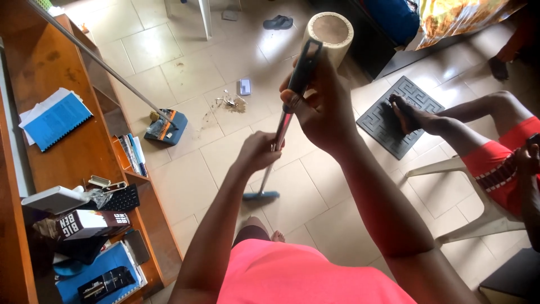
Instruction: Repairing a broken broom handle by attempting to reattach the brush head to the pole.
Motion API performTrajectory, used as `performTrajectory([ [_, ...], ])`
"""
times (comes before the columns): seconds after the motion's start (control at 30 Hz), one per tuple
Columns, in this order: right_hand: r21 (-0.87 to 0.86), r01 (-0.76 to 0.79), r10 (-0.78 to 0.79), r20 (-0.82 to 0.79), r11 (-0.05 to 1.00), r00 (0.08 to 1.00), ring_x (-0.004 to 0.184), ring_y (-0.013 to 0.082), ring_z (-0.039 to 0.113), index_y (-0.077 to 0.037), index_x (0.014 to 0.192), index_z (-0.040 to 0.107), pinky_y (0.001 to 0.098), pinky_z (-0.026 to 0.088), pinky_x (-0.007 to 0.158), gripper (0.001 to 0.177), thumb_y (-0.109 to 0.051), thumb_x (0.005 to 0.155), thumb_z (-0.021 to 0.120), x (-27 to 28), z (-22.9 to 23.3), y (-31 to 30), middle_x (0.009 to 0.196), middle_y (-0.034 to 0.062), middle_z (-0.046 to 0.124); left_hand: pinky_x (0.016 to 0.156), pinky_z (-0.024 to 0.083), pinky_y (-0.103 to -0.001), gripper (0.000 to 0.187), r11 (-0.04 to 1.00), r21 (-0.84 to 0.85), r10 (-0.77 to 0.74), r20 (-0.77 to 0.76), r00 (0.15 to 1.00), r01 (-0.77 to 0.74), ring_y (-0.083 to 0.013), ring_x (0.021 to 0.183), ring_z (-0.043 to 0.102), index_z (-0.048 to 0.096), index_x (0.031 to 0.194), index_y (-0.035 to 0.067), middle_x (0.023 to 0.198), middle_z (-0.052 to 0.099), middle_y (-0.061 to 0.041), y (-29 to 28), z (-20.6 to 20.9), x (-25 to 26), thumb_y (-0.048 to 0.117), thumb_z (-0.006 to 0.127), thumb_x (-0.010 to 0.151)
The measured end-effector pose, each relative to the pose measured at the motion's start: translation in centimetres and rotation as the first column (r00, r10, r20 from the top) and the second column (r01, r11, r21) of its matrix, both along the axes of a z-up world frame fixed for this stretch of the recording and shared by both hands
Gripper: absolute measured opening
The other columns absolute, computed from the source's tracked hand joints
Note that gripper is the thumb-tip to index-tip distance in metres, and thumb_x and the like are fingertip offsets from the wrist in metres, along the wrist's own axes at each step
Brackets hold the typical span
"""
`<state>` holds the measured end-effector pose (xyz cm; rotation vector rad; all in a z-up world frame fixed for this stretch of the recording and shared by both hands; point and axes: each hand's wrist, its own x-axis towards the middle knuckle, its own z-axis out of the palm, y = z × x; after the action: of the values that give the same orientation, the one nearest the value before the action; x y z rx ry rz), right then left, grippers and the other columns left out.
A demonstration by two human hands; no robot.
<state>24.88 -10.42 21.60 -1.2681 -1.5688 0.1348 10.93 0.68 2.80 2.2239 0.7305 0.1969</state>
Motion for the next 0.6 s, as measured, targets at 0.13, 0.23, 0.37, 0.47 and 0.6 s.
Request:
performTrajectory([
  [0.13,-0.009,0.018,-0.018,-0.004,1.0,1.0,0.098,0.0199,0.079,-0.006,0.137,0.042,0.0284,0.067,0.076,0.039,-0.012,0.109,0.068,0.7,-1.0,1.5,0.104,0.0091,0.074,0.07,0.058,-0.041,0.011,0.998,0.049,0.038,0.06,0.997,-0.041,-0.025,0.07,0.072,0.068,0.09,0.012,0.073,0.073,-0.007,0.4,-0.1,0.5,0.011,0.07,0.079],
  [0.23,-0.041,0.038,-0.039,-0.025,0.998,0.999,0.099,0.0208,0.079,-0.006,0.134,0.044,0.0293,0.064,0.075,0.036,-0.008,0.107,0.068,0.3,-2.0,2.7,0.106,0.0098,0.074,0.07,0.057,-0.043,0.013,0.988,0.108,0.096,0.136,0.986,-0.111,-0.0272,0.071,0.071,0.066,0.093,0.01,0.074,0.072,-0.009,2.5,-1.5,1.0,0.01,0.07,0.08],
  [0.37,-0.111,0.033,-0.045,-0.099,0.993,0.994,0.102,0.022,0.078,-0.007,0.129,0.046,0.0303,0.066,0.074,0.035,-0.004,0.103,0.068,-0.1,-3.4,4.9,0.111,0.0114,0.072,0.07,0.057,-0.044,0.011,0.971,0.167,0.141,0.194,0.971,-0.174,-0.0302,0.072,0.071,0.067,0.09,0.01,0.077,0.072,-0.009,6.4,-3.4,2.0,0.009,0.069,0.079],
  [0.47,-0.118,0.048,-0.063,-0.124,0.992,0.99,0.102,0.0215,0.077,-0.006,0.127,0.046,0.031,0.068,0.076,0.035,-0.002,0.101,0.069,0.0,-4.7,7.5,0.112,0.0114,0.072,0.07,0.057,-0.044,0.008,0.958,0.216,0.146,0.211,0.967,-0.191,-0.0319,0.075,0.07,0.068,0.089,0.009,0.08,0.071,-0.01,9.7,-4.8,2.8,0.008,0.069,0.081],
  [0.6,-0.123,0.052,-0.075,-0.189,0.991,0.979,0.104,0.0217,0.077,-0.006,0.125,0.045,0.0329,0.068,0.082,0.037,0.001,0.099,0.07,0.3,-5.7,11.2,0.113,0.0114,0.072,0.072,0.056,-0.044,0.006,0.935,0.279,0.172,0.177,0.969,-0.217,-0.0321,0.078,0.07,0.067,0.089,0.008,0.084,0.071,-0.01,14.3,-7.0,4.2,0.007,0.068,0.084],
])
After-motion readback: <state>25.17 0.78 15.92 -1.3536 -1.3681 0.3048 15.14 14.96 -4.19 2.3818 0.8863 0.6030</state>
